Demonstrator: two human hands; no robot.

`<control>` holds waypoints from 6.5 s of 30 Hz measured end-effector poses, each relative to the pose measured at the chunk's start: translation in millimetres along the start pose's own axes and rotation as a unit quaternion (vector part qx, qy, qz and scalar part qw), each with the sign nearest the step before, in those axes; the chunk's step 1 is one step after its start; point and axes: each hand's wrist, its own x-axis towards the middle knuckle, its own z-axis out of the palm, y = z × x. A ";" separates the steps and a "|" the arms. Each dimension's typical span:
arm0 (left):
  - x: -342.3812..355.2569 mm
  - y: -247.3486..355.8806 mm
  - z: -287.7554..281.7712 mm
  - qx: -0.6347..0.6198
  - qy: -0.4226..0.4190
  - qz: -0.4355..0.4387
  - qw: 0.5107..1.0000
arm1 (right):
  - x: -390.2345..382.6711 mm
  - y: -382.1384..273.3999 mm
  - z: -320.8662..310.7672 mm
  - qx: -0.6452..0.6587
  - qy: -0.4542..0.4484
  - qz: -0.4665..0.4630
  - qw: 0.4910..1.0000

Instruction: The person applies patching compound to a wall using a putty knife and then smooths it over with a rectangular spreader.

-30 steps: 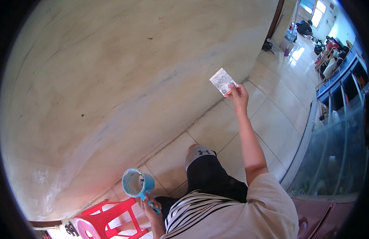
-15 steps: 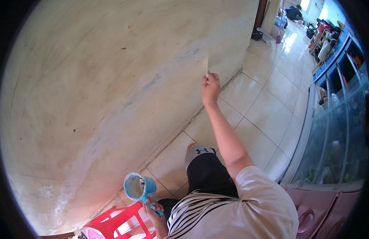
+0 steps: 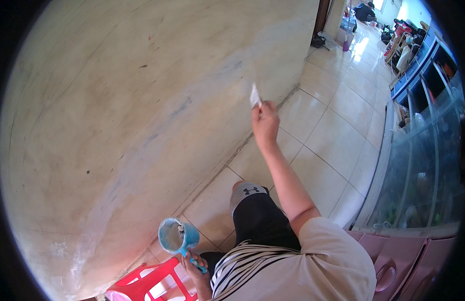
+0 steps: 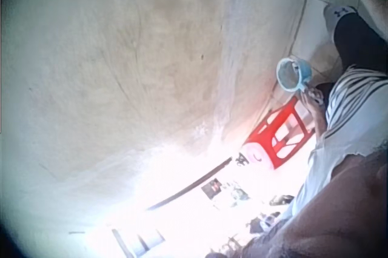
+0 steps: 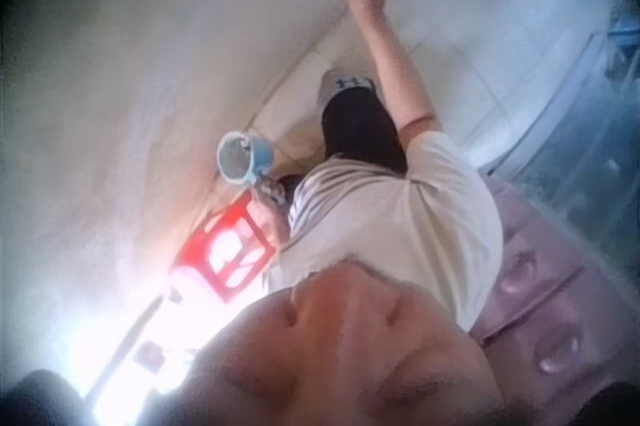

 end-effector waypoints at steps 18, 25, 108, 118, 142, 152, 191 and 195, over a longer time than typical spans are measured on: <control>-0.2 6.5 0.3 0.018 -0.005 -0.013 1.000 | -8.3 -40.9 -0.8 0.037 0.006 -0.022 0.999; 6.0 5.5 1.1 0.025 -0.015 -0.014 0.999 | 42.9 -25.4 57.5 -0.050 0.114 -0.065 0.990; -62.6 94.5 3.1 -0.090 0.164 0.173 0.967 | -134.5 -281.4 72.8 0.395 -0.431 -0.265 0.767; -91.1 181.4 -70.8 -0.186 0.204 0.309 0.910 | -95.2 -219.4 92.9 0.327 -0.403 -0.105 0.848; -77.8 225.2 -286.1 -0.088 0.528 0.491 0.688 | -184.4 -390.2 98.4 0.378 -0.384 -0.291 0.791; -69.3 214.7 -293.4 -0.108 0.544 0.469 0.687 | -86.9 -287.2 62.3 0.314 -0.394 -0.147 0.851; -70.9 211.4 -307.8 -0.076 0.565 0.431 0.700 | -12.2 -217.5 67.6 0.180 -0.341 -0.139 0.912; -74.1 204.5 -331.0 -0.089 0.546 0.437 0.709 | 21.7 -172.2 53.6 0.230 -0.401 -0.142 0.875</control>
